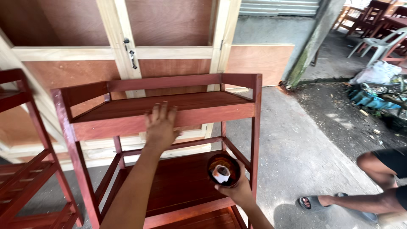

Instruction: The person applies a reddish-brown stain or varnish to wooden shelf units using a brush, dipping the brush into a container of stain held in the other hand. They work across the shelves, rails and side panels of the furniture, moving between several unfinished red-stained pieces.

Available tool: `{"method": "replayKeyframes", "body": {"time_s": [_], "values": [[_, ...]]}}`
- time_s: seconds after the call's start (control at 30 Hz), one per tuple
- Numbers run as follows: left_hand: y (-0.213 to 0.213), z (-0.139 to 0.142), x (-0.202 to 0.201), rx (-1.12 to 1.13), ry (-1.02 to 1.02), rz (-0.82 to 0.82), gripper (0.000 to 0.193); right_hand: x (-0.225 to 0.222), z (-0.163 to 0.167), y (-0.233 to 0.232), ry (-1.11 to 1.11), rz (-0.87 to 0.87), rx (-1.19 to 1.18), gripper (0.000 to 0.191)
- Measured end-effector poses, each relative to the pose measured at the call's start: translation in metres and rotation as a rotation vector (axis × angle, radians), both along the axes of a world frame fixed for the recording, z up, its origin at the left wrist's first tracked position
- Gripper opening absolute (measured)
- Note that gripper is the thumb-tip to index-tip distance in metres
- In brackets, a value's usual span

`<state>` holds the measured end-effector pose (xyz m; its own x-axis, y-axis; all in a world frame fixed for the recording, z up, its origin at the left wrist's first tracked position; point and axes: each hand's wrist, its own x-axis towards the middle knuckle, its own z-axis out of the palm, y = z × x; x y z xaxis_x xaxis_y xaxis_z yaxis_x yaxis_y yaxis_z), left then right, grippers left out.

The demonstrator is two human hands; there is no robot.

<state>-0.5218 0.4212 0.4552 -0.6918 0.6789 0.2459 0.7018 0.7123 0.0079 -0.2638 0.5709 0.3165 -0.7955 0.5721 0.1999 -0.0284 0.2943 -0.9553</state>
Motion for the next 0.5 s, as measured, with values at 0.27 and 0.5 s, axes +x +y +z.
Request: {"method": "replayKeyframes", "body": {"time_s": [0.27, 0.5], "values": [[0.019, -0.019, -0.021, -0.07, -0.186, 0.228, 0.105, 0.024, 0.009, -0.01, 0.178, 0.058, -0.123, 0.107], [0.004, -0.034, -0.01, 0.132, -0.142, 0.214, 0.103, 0.059, 0.036, -0.018, 0.152, 0.053, -0.085, 0.097]]}}
